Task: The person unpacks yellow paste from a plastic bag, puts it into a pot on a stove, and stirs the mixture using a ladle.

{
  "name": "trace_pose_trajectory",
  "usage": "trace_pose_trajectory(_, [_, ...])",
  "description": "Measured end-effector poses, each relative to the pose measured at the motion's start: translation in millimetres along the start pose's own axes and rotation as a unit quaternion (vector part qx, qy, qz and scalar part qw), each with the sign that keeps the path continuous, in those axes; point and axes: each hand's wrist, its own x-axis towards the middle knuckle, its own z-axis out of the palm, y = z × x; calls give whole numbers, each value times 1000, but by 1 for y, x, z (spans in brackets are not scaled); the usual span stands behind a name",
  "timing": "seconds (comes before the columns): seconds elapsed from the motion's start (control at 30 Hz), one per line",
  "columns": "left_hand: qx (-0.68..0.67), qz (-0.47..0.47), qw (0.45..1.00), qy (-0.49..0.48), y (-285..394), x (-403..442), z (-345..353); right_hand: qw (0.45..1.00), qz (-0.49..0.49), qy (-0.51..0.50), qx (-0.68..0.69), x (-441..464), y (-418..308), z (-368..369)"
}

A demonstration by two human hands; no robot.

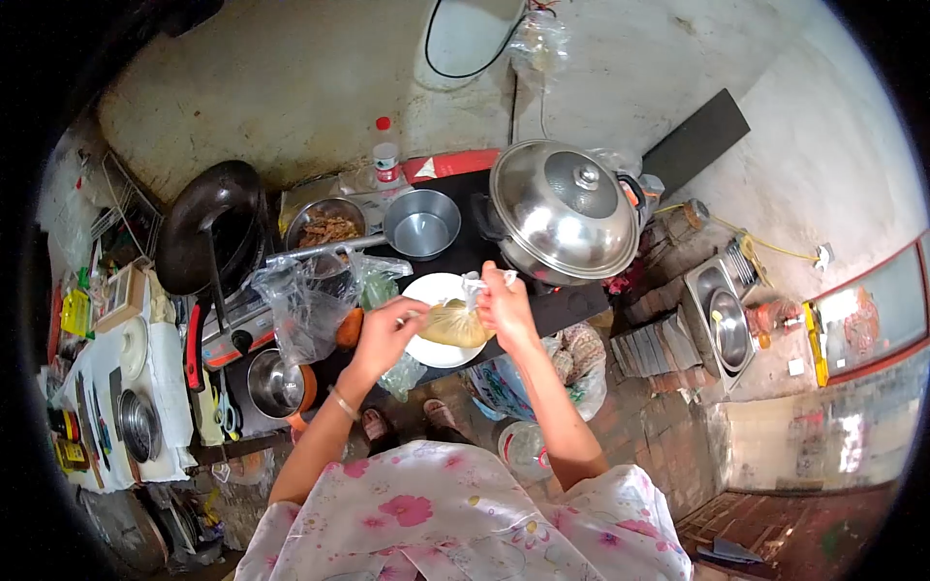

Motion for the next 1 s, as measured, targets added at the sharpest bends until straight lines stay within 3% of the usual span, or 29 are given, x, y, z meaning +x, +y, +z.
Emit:
trace_pose_trajectory(0.2, [74, 20, 995, -67, -33, 24, 60, 997, -10, 3, -72, 14, 21, 2])
trace_pose_trajectory(0.3, [170, -58, 983, -29, -48, 27, 73, 992, -17, -27, -124, 23, 37, 0])
trace_pose_trajectory(0.43, [178, -22, 982, -62, -70, 18, 70, 990, -22, -115, -77, 24, 39, -18])
trace_pose_trajectory(0.6, [188, -37, 981, -40, -64, 14, 63, 991, -71, -90, 67, -6, 28, -58])
trace_pose_trajectory(0.67, [171, -64, 981, -57, -74, 13, 62, 990, -16, 18, -140, 8, 67, -98])
trace_pose_trajectory(0.7, [175, -65, 981, -60, -77, 11, 62, 990, -15, 17, -136, 13, 87, -105])
trace_pose_trajectory(0.77, [157, -60, 985, -50, -82, 9, 62, 975, -101, 138, -144, 22, 115, -113])
trace_pose_trajectory(0.8, [161, -61, 984, -53, -82, 10, 63, 968, -110, 125, -187, 16, 105, -93])
trace_pose_trajectory(0.87, [154, -25, 987, -47, -82, 8, 65, 880, -312, 53, -355, 33, 120, -77])
trace_pose_trajectory(0.93, [170, -18, 984, -59, -81, 9, 66, 828, -332, 17, -452, 42, 122, -58])
trace_pose_trajectory(1.0, [187, -9, 980, -69, -85, 10, 65, 823, -330, 18, -462, 48, 122, -52])
